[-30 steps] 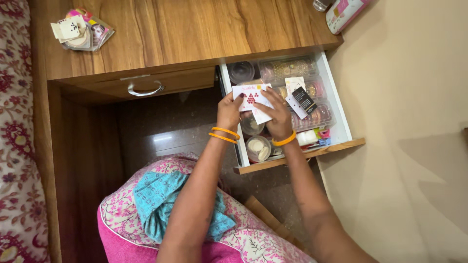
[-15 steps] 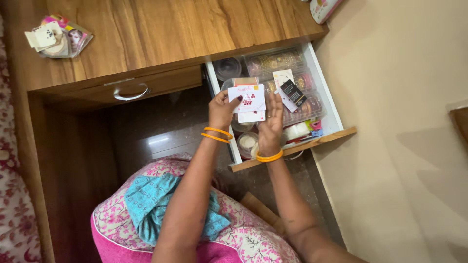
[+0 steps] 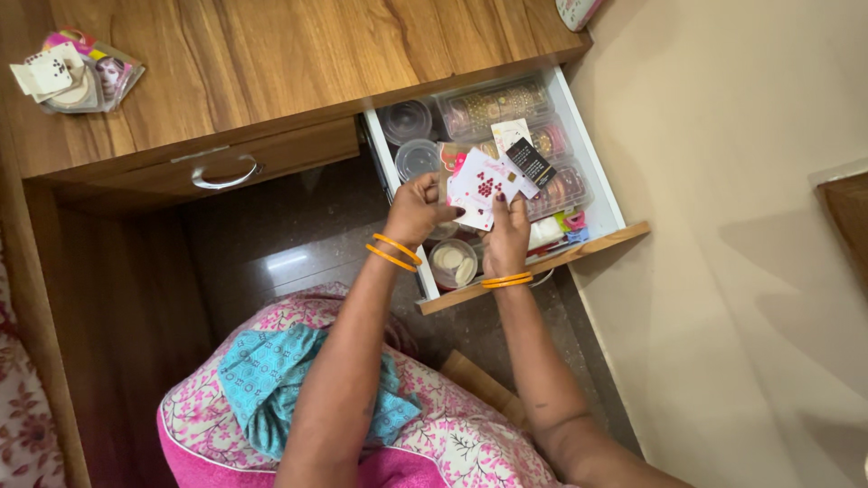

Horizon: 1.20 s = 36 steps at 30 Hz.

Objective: The person organizes items from a dresser top into an open drawer, placing containers, cards, and other small objects inside. After arranging the contents, the person closes the drawer and wipes the dresser surface with a blue cloth.

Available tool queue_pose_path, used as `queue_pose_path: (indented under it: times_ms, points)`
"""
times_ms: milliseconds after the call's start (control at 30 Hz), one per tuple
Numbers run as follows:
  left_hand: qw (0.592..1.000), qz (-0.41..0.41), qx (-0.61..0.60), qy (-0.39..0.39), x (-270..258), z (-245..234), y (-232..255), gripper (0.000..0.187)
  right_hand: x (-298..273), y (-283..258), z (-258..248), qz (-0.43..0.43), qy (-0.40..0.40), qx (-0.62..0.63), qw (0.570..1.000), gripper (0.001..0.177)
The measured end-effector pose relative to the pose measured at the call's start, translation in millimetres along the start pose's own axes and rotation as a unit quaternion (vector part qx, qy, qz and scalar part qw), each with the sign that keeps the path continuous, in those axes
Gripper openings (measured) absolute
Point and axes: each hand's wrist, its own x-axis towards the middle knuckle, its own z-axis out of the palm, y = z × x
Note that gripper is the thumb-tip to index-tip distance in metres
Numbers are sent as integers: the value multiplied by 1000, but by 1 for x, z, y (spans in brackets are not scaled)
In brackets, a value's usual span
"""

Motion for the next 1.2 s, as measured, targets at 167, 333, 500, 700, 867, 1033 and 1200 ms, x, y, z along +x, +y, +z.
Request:
queue_pose_path:
  times_ms: [167,333,500,700,867,1033,1200]
  points:
    - [999,-17,-38,33,3,0,-1,42,0,-11,-1,0,80,23,996,33]
    - [996,14,-59,64,4,-2,0,43,18,-9,-26,99,74,194,973,30]
    - [994,14,-67,89,4,-1,4,44,12,-6,-26,146,31,147,978,32]
    - [992,55,-82,79,5,-3,1,47,0,-11,-3,85,50,-23,995,38]
    - [993,68,-1,99,7,-10,-8,43,3,-1,-14,-7,11,-286,958,28]
    - [996,41,49,61,7,-6,-18,45,5,14,-21,32,-13,-245,969,17]
    - [999,-9,21,45,10,-5,-41,35,2,33,-7,-4,-24,-352,936,23]
